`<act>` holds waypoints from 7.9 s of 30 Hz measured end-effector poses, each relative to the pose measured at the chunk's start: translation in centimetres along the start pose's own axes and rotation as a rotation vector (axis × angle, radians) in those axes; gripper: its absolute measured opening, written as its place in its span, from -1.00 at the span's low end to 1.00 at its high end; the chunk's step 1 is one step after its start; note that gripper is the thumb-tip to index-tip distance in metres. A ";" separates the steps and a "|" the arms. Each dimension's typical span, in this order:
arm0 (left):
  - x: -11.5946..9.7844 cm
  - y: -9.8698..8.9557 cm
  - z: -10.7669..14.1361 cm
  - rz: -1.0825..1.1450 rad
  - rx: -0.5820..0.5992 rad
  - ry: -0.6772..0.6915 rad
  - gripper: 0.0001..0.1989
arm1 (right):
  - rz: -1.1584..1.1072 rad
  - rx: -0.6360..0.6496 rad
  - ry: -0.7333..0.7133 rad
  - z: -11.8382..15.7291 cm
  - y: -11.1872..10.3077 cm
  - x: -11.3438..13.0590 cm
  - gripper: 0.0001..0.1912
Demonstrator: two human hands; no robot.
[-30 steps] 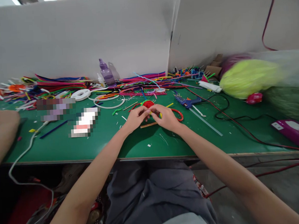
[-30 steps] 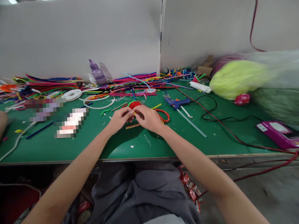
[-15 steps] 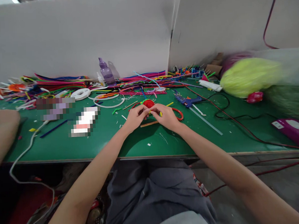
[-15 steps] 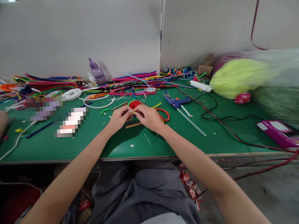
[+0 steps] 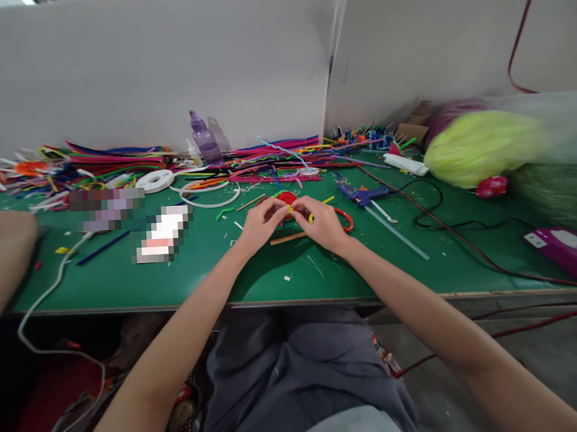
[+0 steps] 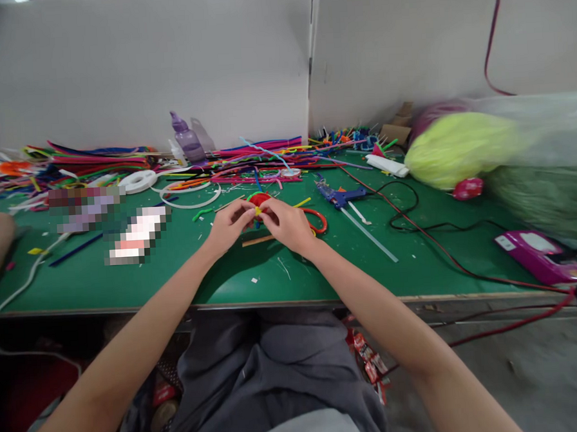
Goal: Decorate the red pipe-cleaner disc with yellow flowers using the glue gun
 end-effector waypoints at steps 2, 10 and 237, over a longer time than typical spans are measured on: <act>0.0 0.0 0.0 0.015 -0.007 -0.009 -0.75 | -0.008 -0.016 0.001 0.0 0.0 -0.1 -0.90; 0.2 0.0 0.0 0.033 0.013 -0.044 -0.77 | -0.081 0.002 0.009 0.0 0.0 0.0 -0.95; -0.4 1.6 1.1 -0.003 -0.068 0.096 -0.64 | 0.212 0.021 -0.119 -0.1 -1.5 1.3 -0.78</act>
Point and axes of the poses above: each hand's wrist, its own z-axis away from the middle knuckle, its own y-axis out of the palm, x = y × z, the point moved 4 cm from there along -z, towards the middle knuckle, and after that the axes turned 6 degrees about z, right-handed, at the moved point
